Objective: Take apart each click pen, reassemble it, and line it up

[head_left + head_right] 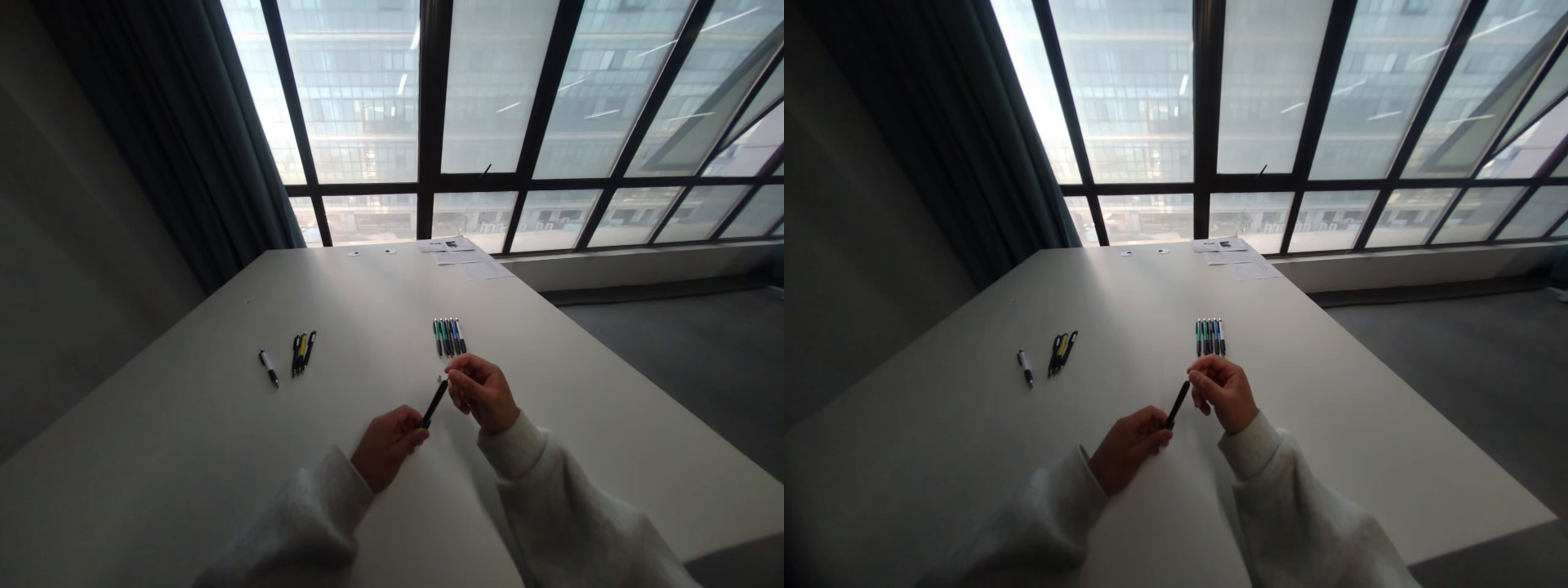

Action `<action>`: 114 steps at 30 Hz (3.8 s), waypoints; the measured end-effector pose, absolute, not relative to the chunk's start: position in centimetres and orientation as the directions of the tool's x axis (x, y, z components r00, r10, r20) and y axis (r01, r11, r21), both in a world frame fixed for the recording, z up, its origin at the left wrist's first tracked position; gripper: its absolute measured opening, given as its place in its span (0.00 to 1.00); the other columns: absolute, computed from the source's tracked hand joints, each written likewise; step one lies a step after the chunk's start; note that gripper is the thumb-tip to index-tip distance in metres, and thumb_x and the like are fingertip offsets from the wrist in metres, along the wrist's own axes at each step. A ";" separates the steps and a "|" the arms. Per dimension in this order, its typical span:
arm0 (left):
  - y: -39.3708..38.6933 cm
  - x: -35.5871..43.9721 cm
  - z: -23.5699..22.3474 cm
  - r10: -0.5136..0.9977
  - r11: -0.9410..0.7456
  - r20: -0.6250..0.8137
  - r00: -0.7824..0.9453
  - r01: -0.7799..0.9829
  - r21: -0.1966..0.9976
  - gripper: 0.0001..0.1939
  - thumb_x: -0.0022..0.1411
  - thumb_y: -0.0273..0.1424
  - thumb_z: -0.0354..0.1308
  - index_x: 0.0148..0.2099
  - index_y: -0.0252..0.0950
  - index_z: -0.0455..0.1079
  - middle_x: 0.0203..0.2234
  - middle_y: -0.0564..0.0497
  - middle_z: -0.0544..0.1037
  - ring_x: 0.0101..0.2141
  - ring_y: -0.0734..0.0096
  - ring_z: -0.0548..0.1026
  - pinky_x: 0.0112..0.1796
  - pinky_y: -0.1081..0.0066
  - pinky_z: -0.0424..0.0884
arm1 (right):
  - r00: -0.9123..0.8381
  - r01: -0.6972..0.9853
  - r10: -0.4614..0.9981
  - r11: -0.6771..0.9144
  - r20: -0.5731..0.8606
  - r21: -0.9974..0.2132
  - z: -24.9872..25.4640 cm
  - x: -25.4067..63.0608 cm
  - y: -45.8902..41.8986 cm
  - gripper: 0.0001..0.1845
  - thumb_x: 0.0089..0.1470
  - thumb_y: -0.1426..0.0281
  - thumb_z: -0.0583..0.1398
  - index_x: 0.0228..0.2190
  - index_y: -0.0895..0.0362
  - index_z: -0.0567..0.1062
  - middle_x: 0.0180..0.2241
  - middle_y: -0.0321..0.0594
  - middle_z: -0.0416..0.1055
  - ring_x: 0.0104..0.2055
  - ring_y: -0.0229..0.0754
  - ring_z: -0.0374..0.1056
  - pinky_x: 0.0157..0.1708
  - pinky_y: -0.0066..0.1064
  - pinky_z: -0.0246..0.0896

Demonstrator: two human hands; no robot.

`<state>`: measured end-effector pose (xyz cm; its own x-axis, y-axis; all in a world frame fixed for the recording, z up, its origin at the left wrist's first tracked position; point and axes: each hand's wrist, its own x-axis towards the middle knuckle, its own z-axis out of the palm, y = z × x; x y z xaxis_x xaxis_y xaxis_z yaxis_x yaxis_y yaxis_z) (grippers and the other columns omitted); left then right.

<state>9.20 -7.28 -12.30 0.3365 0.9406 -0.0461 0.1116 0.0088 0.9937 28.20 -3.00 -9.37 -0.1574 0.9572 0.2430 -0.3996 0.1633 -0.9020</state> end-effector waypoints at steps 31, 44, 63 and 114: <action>-6.6 8.4 -12.7 0.966 -0.030 0.016 0.257 0.050 0.998 0.14 0.57 0.39 0.61 0.39 0.33 0.72 0.32 0.47 0.77 0.31 0.70 0.69 0.35 0.68 0.65 | -0.179 0.817 0.962 0.263 0.208 -0.513 -13.5 30.7 0.4 0.04 0.49 0.75 0.62 0.26 0.59 0.79 0.30 0.45 0.75 0.34 0.45 0.69 0.40 0.34 0.61; -6.7 8.6 -12.7 0.952 0.025 -0.037 0.305 0.042 0.999 0.15 0.56 0.39 0.63 0.39 0.32 0.73 0.33 0.44 0.79 0.31 0.68 0.72 0.32 0.69 0.67 | -0.043 0.359 0.975 0.217 0.216 -0.908 -11.3 29.4 -1.2 0.08 0.56 0.65 0.58 0.29 0.56 0.68 0.23 0.35 0.66 0.25 0.39 0.62 0.28 0.31 0.60; -7.2 8.6 -12.3 0.923 0.031 -0.066 0.380 0.098 0.995 0.14 0.55 0.38 0.64 0.36 0.32 0.74 0.26 0.48 0.77 0.28 0.71 0.71 0.33 0.71 0.66 | -0.150 -0.527 0.977 0.053 0.154 -0.848 -8.6 28.6 -3.1 0.10 0.44 0.65 0.69 0.29 0.58 0.78 0.26 0.38 0.72 0.23 0.34 0.63 0.16 0.24 0.57; -6.9 8.3 -12.0 0.932 -0.030 0.020 0.362 0.024 0.999 0.11 0.57 0.34 0.63 0.39 0.33 0.75 0.36 0.45 0.80 0.40 0.62 0.75 0.46 0.63 0.67 | -0.335 0.647 0.875 0.482 0.349 -0.590 -13.8 28.6 -0.9 0.11 0.43 0.85 0.59 0.26 0.59 0.76 0.29 0.40 0.69 0.31 0.39 0.66 0.34 0.32 0.64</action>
